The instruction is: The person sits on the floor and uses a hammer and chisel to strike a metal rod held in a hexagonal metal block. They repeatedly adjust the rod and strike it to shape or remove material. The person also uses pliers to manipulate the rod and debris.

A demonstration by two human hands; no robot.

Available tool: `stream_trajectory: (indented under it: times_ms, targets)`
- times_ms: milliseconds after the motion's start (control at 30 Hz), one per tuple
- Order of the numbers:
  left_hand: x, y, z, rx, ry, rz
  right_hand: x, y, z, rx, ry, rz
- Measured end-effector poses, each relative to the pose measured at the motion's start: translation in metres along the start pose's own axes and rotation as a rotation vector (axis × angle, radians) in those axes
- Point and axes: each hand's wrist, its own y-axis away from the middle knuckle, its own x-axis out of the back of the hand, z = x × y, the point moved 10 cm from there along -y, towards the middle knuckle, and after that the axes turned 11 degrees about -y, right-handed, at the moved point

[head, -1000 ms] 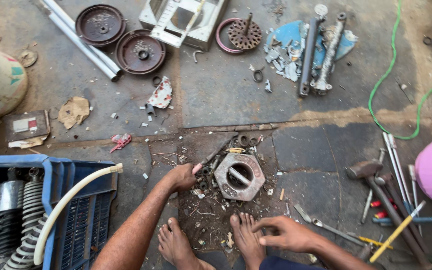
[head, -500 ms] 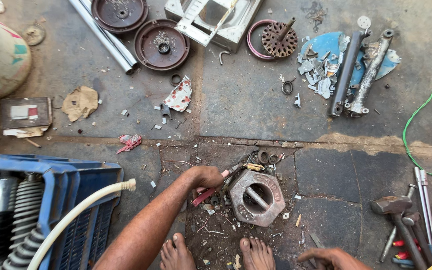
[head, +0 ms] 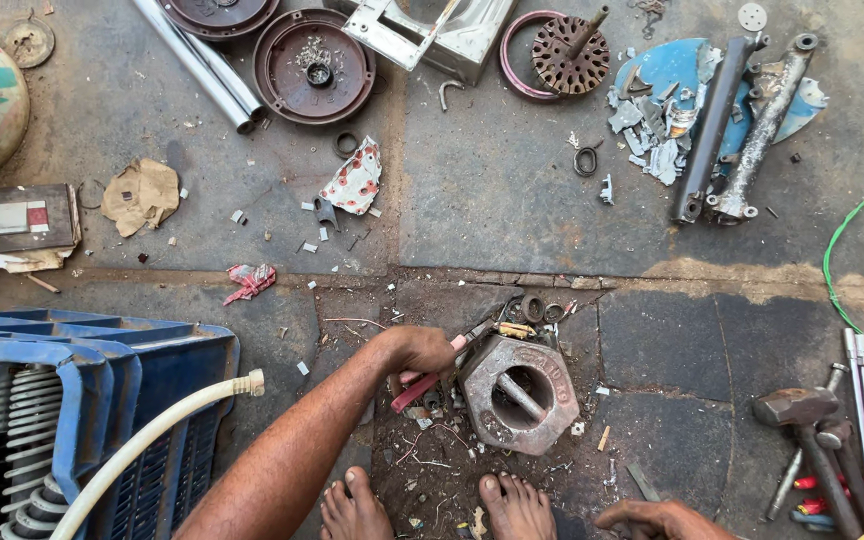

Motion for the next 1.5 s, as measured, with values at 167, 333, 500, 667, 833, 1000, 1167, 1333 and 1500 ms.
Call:
stream_trajectory:
  times_ms: [167,333,500,667,833,1000,1167,1333,1500]
  targets:
    - [-0.007,0.001,0.001,0.0,-0.007,-0.015,-0.103,-0.083,-0.081,0.394,0.597,0.365]
    - [-0.011,0.006,0.0,0.004,0.086,-0.023,-0.156,-0.155,-0.04,0.389,1.022,0.651]
    - [-0.013,0.009,-0.001,0.014,0.165,-0.027,-0.131,-0.177,0.0,0.075,0.81,0.488]
    - [-0.017,0.006,0.0,0.004,0.163,-0.042,-0.14,-0.172,-0.014,0.118,0.837,0.502]
    - [-0.015,0.002,0.0,-0.042,0.185,-0.039,-0.139,-0.167,-0.017,0.262,0.893,0.584]
    - [-0.008,-0.004,0.003,-0.115,0.116,0.05,-0.146,-0.164,-0.014,0.282,0.916,0.555]
    - [-0.006,-0.007,0.006,-0.084,0.041,0.094,-0.134,-0.175,-0.013,0.221,0.876,0.567]
    - [-0.009,-0.019,0.007,-0.064,0.043,0.115,-0.129,-0.179,-0.013,0.128,0.762,0.61]
    - [-0.018,-0.037,0.001,-0.136,0.0,0.16,-0.143,-0.165,-0.019,0.18,0.94,0.528]
